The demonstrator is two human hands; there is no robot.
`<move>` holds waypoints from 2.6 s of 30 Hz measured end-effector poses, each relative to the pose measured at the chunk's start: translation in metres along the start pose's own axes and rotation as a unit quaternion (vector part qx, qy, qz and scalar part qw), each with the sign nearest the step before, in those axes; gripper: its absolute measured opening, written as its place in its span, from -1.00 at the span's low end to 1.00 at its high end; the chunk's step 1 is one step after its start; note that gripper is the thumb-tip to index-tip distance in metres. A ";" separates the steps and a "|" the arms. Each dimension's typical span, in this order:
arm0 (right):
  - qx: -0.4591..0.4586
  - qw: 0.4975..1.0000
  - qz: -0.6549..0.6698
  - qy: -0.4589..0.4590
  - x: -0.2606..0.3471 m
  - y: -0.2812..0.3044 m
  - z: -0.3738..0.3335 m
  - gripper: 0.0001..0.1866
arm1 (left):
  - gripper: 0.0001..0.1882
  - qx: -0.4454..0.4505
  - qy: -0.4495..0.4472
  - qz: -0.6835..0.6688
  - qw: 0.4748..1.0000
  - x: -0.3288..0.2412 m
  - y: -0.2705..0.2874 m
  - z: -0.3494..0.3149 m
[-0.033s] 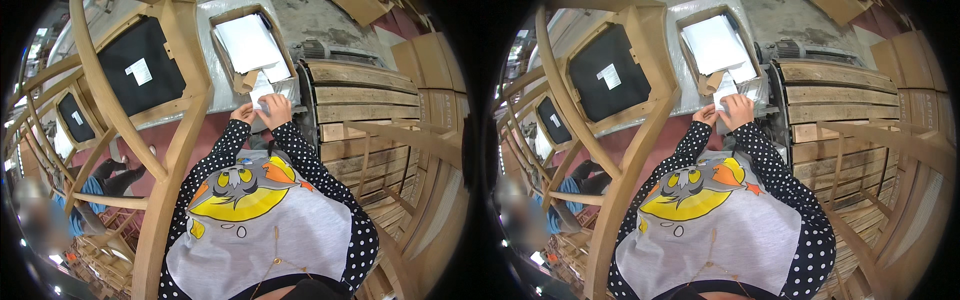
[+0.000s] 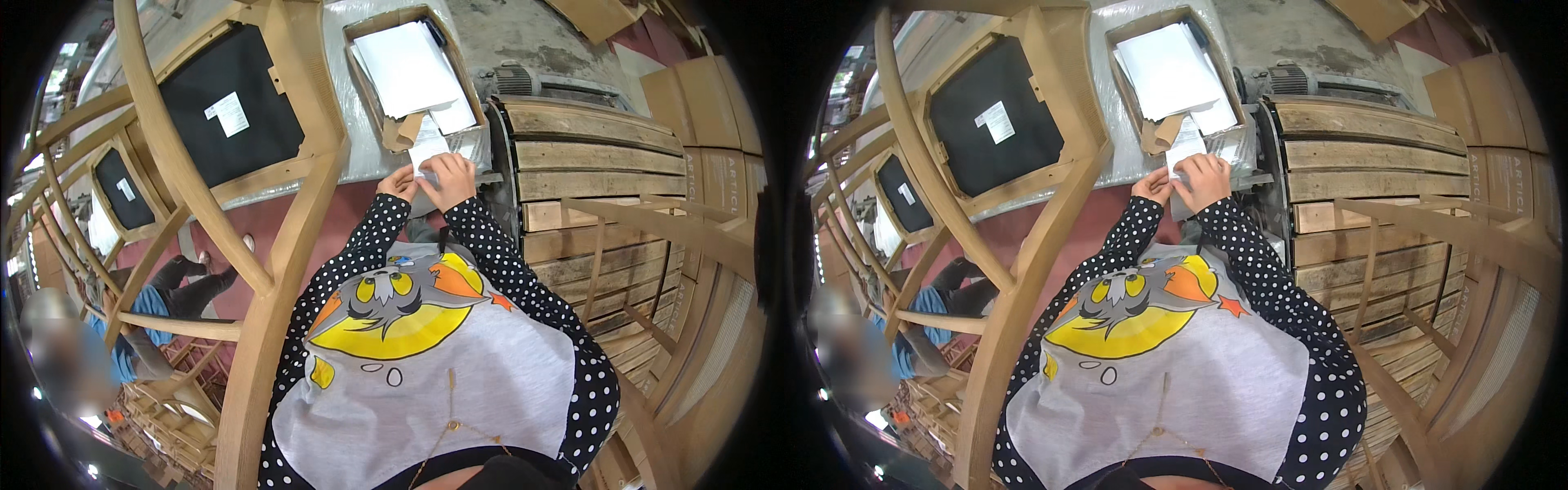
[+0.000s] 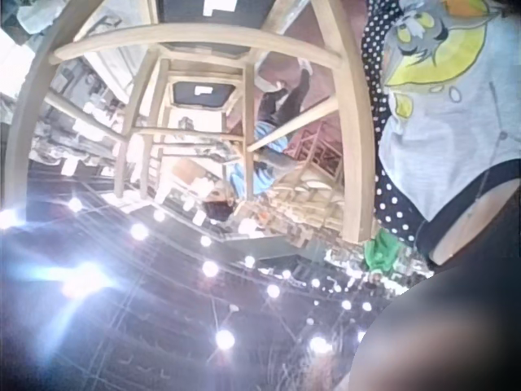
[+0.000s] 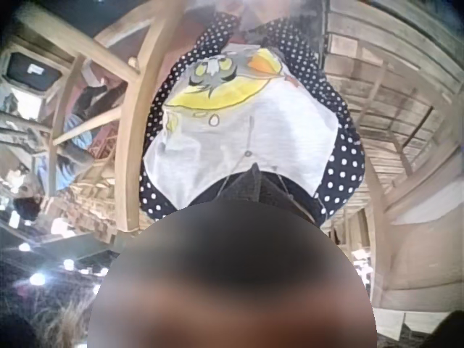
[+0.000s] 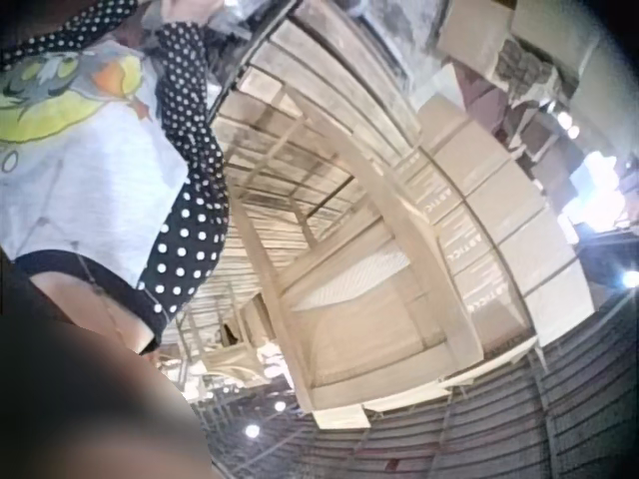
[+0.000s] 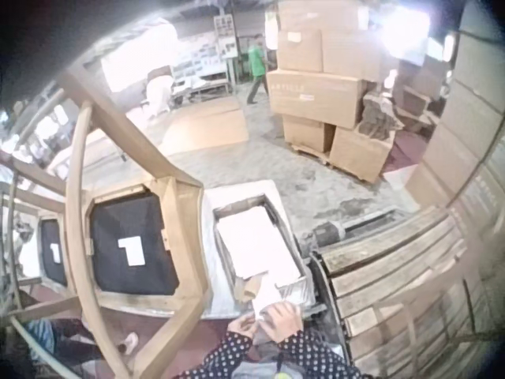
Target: The person applies adhesive labels to the underside of wooden chairs using a small bottle. They place each label, press it down, and then move the chair to a nearby stack. The process is repeated for multiple chairs in a workshop setting.
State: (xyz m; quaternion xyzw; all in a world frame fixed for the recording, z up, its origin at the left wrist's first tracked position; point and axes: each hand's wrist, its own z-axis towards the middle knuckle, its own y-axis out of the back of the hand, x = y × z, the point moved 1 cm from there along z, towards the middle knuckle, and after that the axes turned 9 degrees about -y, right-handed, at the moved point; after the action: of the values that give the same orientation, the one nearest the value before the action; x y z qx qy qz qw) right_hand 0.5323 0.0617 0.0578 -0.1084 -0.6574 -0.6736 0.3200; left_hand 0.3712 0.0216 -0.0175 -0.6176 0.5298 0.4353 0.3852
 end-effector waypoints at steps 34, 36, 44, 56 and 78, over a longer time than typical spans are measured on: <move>0.010 0.776 0.503 -0.379 -0.079 -0.008 0.030 -0.89 | -0.05 -0.027 -0.153 0.196 0.968 -0.049 -0.007 0.001; -0.134 0.766 0.482 -0.405 -0.083 -0.002 0.029 -0.88 | -0.05 -0.055 -0.112 0.165 0.978 -0.041 -0.005 0.003; -0.016 0.997 0.070 0.016 -0.020 0.007 0.022 -0.83 | -0.08 -0.029 -0.184 0.165 0.969 -0.038 -0.012 0.008; 0.042 0.995 0.039 0.084 -0.021 0.015 0.040 -0.82 | -0.05 0.015 -0.204 0.233 0.951 -0.057 -0.009 0.005; -0.316 0.809 0.427 -0.252 -0.034 0.007 0.049 -0.87 | 0.02 -0.130 0.065 0.191 0.971 -0.005 0.002 0.026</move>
State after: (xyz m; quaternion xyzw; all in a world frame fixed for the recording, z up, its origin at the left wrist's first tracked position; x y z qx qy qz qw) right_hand 0.5495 0.1191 0.0495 -0.6390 -0.3535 -0.5884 0.3472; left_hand 0.3661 0.0471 -0.0210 -0.5765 0.6013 0.5246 0.1759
